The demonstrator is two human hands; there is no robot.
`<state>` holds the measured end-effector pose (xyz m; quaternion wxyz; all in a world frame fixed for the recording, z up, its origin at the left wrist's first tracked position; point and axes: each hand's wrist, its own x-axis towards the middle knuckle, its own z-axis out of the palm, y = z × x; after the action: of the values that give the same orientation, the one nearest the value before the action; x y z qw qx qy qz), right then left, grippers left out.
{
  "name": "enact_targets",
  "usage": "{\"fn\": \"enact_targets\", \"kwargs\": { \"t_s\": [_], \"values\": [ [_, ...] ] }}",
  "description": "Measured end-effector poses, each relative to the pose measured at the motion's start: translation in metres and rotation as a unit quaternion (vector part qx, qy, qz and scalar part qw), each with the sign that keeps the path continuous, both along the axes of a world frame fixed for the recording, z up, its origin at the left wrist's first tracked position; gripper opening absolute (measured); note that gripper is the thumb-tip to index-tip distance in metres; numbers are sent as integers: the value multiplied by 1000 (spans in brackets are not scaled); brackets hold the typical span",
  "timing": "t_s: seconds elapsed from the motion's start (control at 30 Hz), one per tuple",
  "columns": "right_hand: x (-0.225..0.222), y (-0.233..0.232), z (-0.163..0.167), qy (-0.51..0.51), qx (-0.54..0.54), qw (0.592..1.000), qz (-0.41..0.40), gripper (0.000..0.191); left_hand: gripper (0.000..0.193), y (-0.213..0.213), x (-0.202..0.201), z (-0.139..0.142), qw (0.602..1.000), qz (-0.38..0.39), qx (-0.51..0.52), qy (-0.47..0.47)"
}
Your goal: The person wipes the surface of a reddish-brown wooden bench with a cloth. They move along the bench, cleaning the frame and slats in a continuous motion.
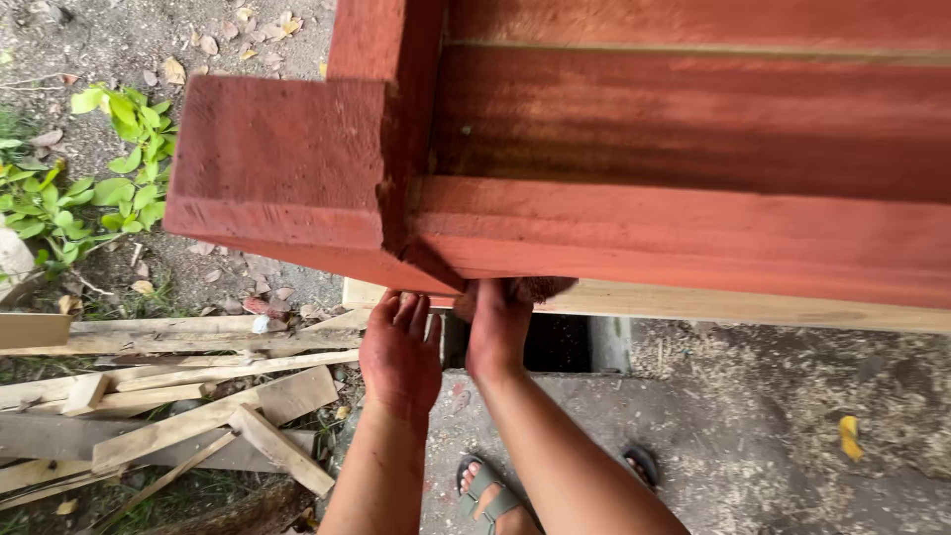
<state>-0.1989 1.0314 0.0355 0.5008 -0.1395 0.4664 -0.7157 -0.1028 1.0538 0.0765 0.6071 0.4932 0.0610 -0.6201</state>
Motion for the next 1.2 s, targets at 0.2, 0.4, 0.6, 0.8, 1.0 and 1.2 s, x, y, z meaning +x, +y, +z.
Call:
{"fn": "enact_targets", "kwargs": {
  "t_s": [0.2, 0.4, 0.6, 0.8, 1.0, 1.2],
  "values": [
    [-16, -37, -44, -2, 102, 985, 141, 31, 55, 13, 14, -18, 999, -28, 19, -6],
    [-11, -13, 1, -170, 207, 954, 132, 37, 55, 30, 19, 10, 998, -47, 40, 4],
    [5, 28, 48, -360, 42, 915, 176, 25, 54, 45, 21, 77, 996, -87, -8, -7],
    [-32, 2, 154, -443, 246, 859, 73, 20, 52, 69, 35, 145, 994, -90, 26, -47],
    [-76, -1, 297, -538, 213, 813, 71, 41, 47, 85, 27, 209, 995, -65, 43, -65],
    [-111, 24, 404, -287, 156, 935, 136, 40, 36, 78, -23, 289, 970, 57, -139, -192]
  ]
}}
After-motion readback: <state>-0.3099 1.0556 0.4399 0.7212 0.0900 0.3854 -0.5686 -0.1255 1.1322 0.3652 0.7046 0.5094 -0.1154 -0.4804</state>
